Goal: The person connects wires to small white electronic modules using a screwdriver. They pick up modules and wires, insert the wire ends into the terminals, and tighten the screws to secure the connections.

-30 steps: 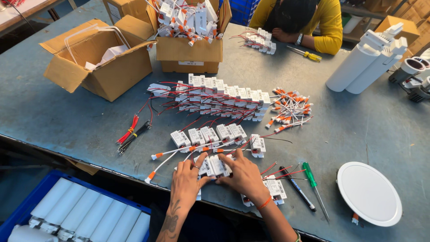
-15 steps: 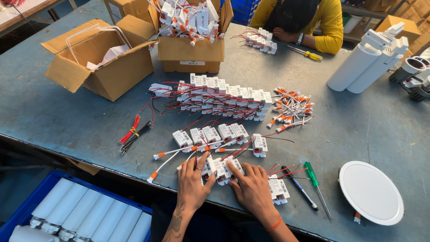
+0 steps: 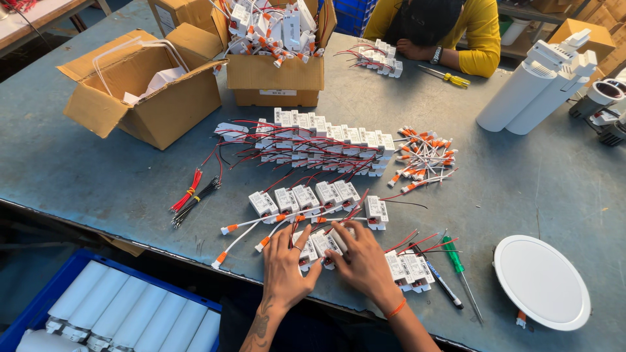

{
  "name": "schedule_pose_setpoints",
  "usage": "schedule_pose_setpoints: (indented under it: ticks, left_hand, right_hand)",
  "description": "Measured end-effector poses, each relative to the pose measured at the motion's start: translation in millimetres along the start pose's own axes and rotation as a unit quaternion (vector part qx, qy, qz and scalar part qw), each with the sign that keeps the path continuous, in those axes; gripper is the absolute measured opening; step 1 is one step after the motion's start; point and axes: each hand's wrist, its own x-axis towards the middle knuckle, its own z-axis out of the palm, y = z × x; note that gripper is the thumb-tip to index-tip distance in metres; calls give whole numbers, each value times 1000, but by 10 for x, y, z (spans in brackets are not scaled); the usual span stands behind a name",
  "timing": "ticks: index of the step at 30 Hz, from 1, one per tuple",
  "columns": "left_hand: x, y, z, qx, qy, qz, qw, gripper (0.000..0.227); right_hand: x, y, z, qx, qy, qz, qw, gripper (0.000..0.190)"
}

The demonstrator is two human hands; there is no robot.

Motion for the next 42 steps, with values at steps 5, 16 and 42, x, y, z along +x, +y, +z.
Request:
schedule_pose_setpoints:
  ticks: [5, 16, 42]
  left_hand:
    - [-10, -4, -52, -33, -70, 1, 997, 77]
    - [-458, -95, 2, -158, 104, 44, 981, 88]
    - [106, -182, 15, -132, -92, -13, 987, 115]
  right_hand:
    - [-112, -29, 23, 14, 5, -57, 998, 64]
    - [-109, 65, -13, -37, 44, -120, 991, 58]
    - [-922, 504, -160, -113, 175, 73, 975, 104]
